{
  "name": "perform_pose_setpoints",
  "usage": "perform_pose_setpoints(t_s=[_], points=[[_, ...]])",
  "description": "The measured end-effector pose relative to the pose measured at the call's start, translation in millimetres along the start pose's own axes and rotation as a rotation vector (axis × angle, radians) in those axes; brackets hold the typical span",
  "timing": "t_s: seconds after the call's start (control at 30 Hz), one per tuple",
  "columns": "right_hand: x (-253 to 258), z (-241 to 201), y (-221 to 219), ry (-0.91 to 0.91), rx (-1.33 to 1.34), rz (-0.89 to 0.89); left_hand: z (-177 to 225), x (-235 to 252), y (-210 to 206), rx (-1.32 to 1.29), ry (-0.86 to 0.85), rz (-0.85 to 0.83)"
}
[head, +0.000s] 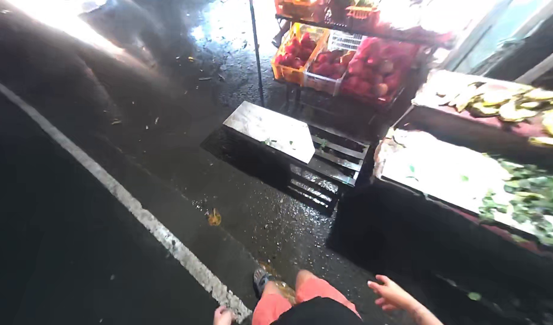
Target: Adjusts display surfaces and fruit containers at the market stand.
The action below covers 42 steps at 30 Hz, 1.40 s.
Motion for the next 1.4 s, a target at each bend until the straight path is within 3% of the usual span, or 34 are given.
perform_pose_setpoints(t_s=[0.13, 0.27, 0.4, 0.5, 0.6, 0.7, 0.87, 1.0, 1.17, 1.27, 1.4], points=[[13, -91, 1, -0.050, 0.144, 0.009, 217, 92, 8, 0.198, -0.193, -0.068], [81, -212, 44, 0.014, 0.245, -0.012, 405, 167, -32, 0.357, -0.286, -0.164], [216, -346, 89, 0.122, 0.267, -0.019, 530, 240, -119, 0.223, -0.243, -0.172], [323, -432, 110, 0.139, 0.338, 0.057, 591, 275, -199, 0.237, -0.122, -0.232], [404, -514, 130, 0.116, 0.351, 0.070, 639, 303, -271, 0.361, -0.046, -0.445], [467, -571, 138, 0.078, 0.413, 0.138, 679, 322, -329, 0.375, -0.105, -0.538], [523, -611, 136, -0.039, 0.594, 0.226, 714, 355, -386, 0.148, 0.080, -0.599], [520, -595, 144, -0.064, 0.670, 0.248, 727, 398, -385, 0.077, 0.160, -0.526], [443, -602, 126, -0.010, 0.534, 0.313, 769, 431, -362, -0.205, 0.167, -0.414], [418, -604, 102, -0.076, 0.406, 0.260, 773, 441, -352, -0.387, 0.198, -0.339], [434, -590, 56, -0.174, 0.317, 0.114, 764, 467, -333, -0.335, 0.244, -0.201]])
Point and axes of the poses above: each hand's wrist, its own x-axis towards the middle knuckle, its own y-axis out of the back of the hand, z = x × y, the point moved 2 cm from there along x, towards the middle knuckle, and after that the axes turned 12 degrees about -z, right-handed, at the moved point
